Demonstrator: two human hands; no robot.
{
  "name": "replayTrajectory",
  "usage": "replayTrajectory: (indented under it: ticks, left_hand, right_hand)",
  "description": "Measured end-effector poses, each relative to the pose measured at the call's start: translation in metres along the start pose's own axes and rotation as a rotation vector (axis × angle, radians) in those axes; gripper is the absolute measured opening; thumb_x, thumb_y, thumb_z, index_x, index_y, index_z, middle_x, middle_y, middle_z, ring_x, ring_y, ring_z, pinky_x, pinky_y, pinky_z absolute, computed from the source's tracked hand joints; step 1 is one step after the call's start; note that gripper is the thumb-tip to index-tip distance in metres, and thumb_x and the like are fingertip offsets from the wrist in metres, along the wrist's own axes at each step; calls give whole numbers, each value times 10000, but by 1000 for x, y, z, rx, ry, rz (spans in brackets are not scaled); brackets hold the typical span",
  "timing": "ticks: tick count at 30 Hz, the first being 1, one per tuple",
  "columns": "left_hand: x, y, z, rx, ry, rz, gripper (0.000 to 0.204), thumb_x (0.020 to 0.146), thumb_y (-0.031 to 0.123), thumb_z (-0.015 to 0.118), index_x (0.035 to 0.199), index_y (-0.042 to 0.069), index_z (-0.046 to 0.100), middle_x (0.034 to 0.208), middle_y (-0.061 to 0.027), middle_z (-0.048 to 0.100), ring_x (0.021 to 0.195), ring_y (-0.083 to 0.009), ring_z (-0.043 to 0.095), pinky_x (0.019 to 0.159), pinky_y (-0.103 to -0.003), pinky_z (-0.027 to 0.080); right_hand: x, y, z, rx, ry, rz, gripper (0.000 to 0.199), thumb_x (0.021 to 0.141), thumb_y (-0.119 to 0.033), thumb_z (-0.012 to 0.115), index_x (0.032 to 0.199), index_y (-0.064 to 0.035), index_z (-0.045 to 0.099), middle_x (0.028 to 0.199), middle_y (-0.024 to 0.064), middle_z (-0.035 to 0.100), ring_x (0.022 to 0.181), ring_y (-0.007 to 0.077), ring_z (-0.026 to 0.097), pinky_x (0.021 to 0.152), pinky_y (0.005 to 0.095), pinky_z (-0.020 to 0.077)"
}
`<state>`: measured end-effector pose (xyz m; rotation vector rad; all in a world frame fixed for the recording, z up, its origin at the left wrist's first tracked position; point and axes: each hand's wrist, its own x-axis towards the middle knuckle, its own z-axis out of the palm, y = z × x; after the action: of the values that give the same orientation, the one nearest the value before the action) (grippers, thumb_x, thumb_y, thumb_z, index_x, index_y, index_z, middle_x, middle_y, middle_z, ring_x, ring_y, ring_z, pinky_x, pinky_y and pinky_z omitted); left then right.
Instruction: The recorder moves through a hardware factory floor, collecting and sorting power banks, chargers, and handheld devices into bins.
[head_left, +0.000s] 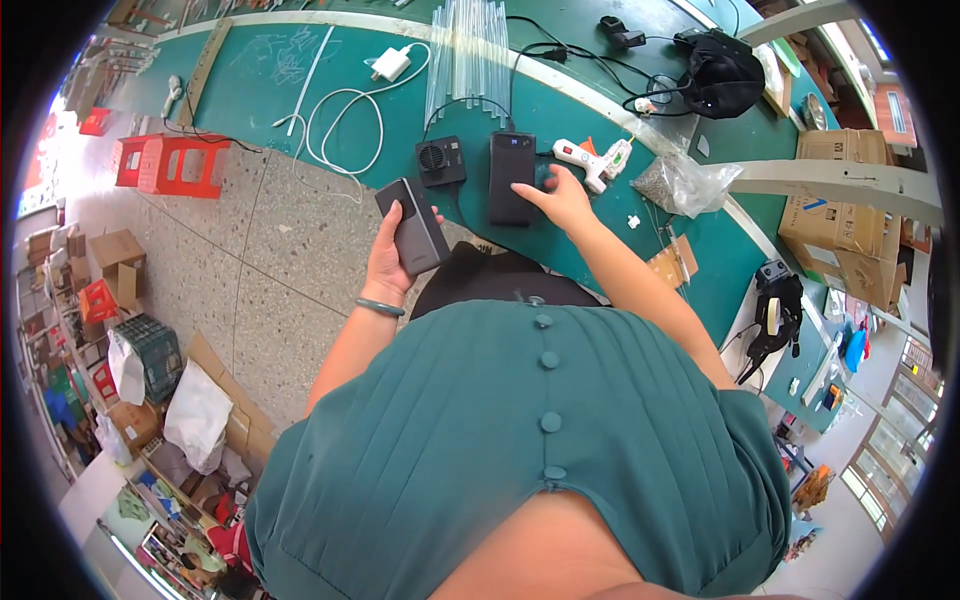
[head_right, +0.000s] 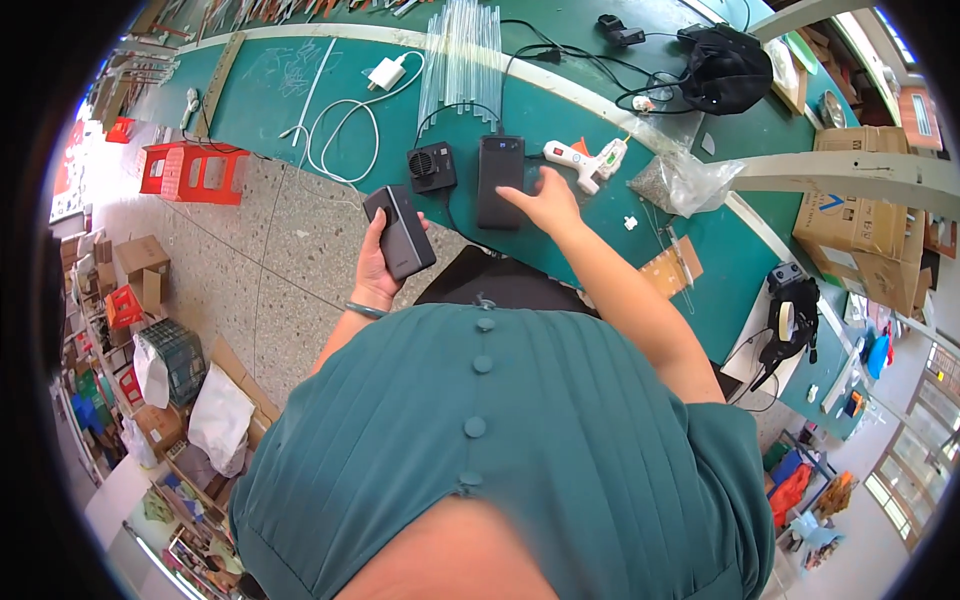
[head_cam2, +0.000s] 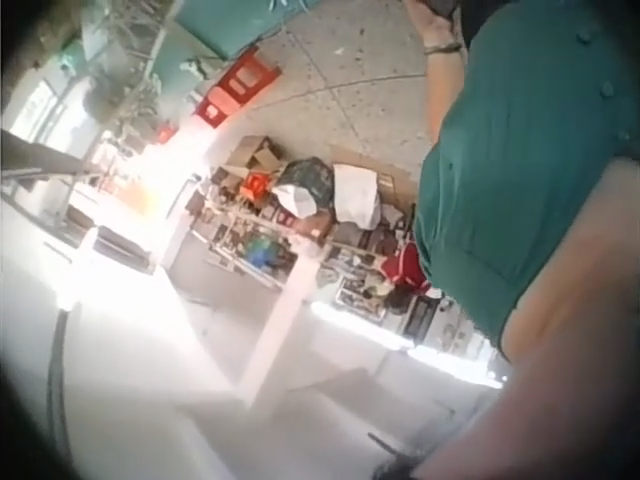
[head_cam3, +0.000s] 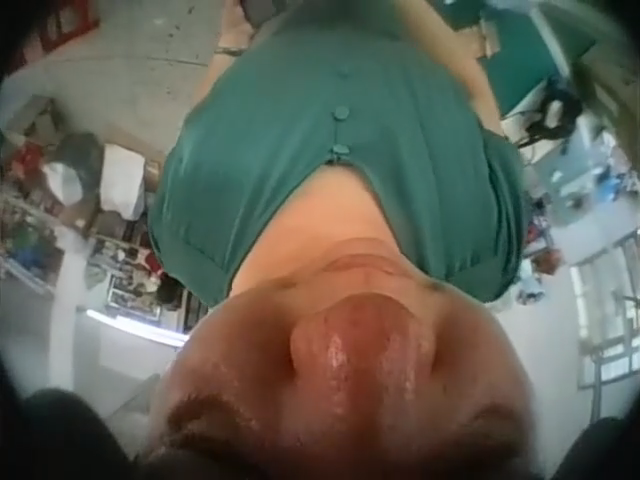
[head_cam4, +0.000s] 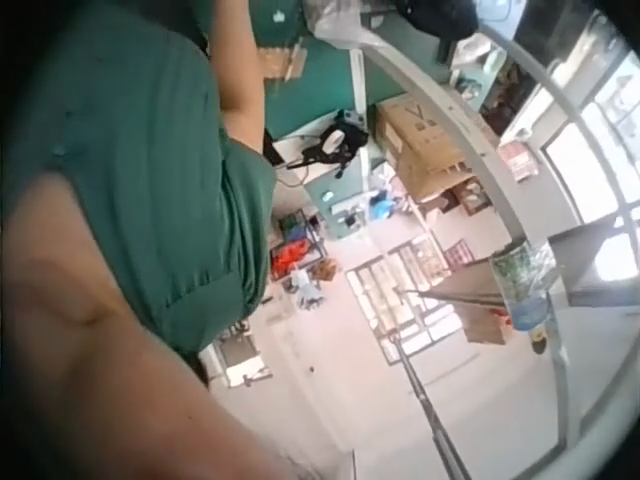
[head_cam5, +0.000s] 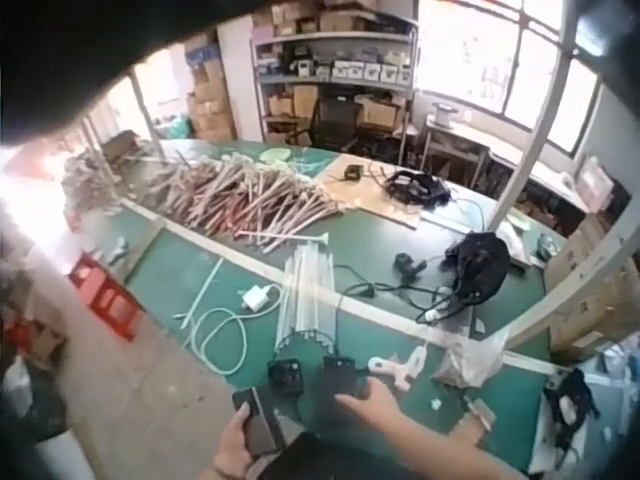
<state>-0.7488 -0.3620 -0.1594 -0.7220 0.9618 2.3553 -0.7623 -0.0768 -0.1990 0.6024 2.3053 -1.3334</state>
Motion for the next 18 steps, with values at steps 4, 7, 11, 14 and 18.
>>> replayTrajectory:
  ticks: [4, 7, 11, 14, 18]
  left_hand:
    - [-3, 14, -22, -37, -44, 15, 473, 880, 414, 616, 1158, 38, 546, 1033, -142, 640, 941, -257, 640, 784, -374, 550]
    - [-5, 24, -33, -26, -18, -22, 470, 884, 411, 608, 1163, 38, 543, 1031, -138, 640, 946, -252, 639, 776, -370, 552]
    - [2, 34, -45, -11, 2, -61, 461, 884, 407, 608, 1154, 37, 550, 1023, -133, 643, 946, -244, 640, 771, -368, 553]
    - [8, 38, -44, -8, -35, -59, 456, 881, 411, 612, 1139, 38, 561, 1016, -124, 647, 945, -234, 640, 765, -366, 554]
    - [19, 42, -32, -16, -32, -52, 456, 867, 414, 632, 1130, 46, 571, 997, -101, 653, 928, -217, 643, 748, -355, 555]
  right_hand:
    - [1, -30, 22, -305, 230, -20, 1039, 584, -579, 801, 1282, 87, 414, 1263, 237, 492, 1161, 337, 510, 954, 395, 446]
    - [7, -22, 39, -266, 331, -49, 990, 555, -513, 845, 1243, 73, 441, 1247, 224, 496, 1158, 334, 512, 947, 391, 452]
    - [16, -18, 40, -209, 309, -9, 949, 529, -455, 878, 1212, 61, 469, 1073, 169, 606, 973, 261, 617, 833, 347, 497]
    - [21, -13, 44, -177, 240, 7, 870, 541, -433, 879, 1155, 54, 502, 1019, 149, 625, 916, 237, 630, 815, 333, 503]
    - [24, -11, 49, -16, 194, 13, 763, 594, -353, 868, 1127, 58, 508, 1037, 150, 617, 925, 226, 624, 803, 330, 507]
